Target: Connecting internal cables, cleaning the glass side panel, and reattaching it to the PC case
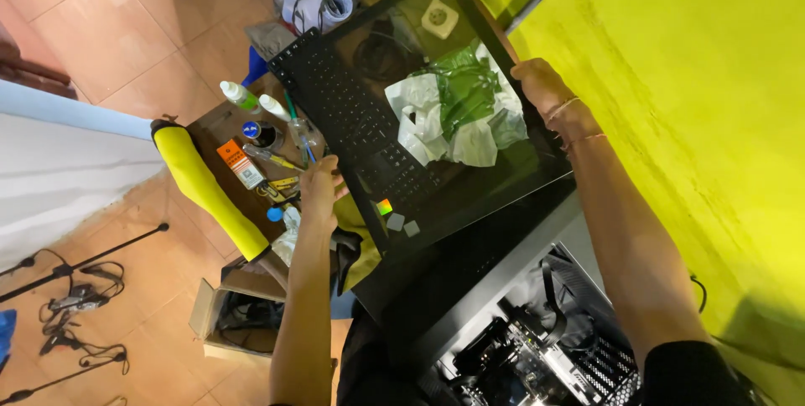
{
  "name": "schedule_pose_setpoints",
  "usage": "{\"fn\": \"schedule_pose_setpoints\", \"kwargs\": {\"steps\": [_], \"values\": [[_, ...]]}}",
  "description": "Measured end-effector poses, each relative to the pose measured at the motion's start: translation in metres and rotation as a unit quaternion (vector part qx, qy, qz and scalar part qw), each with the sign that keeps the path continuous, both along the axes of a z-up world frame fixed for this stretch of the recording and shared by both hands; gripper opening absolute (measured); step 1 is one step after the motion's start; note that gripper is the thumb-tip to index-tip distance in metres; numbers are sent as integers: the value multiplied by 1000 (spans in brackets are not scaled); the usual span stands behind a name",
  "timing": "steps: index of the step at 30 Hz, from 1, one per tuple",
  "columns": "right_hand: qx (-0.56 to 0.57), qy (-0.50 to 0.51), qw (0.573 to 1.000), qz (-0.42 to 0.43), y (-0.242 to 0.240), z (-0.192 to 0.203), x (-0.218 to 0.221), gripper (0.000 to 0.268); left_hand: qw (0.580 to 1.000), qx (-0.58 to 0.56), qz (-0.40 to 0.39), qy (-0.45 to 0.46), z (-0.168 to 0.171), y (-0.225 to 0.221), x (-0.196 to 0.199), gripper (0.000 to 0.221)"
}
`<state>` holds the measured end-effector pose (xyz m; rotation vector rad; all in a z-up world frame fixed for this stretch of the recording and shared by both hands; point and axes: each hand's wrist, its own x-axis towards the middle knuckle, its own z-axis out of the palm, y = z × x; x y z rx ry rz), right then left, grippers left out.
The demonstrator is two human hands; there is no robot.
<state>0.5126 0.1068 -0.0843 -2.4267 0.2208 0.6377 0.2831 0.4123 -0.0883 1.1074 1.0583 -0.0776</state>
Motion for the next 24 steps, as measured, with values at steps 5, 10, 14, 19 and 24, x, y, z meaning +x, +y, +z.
{"fn": "schedule_pose_setpoints", "kwargs": {"steps": [5,10,14,19,24], "values": [[4,-28,1000,5,-26,18,-6,49,1000,10,-27,-11,27,-7,-11,34],[19,-58,997,-53,-33,94,-68,48,998,12,-25,-55,4,-17,-24,26],[67,-104,983,-138,-46,142,-129,43,994,37,-46,-95,43,-34,-33,18],[97,-158,962,-201,-103,148,-193,38,983,2,-83,-163,90,-61,-48,16],[163,-249,923,-246,-148,166,-278,31,961,99,-205,-156,106,-97,-69,20]]}}
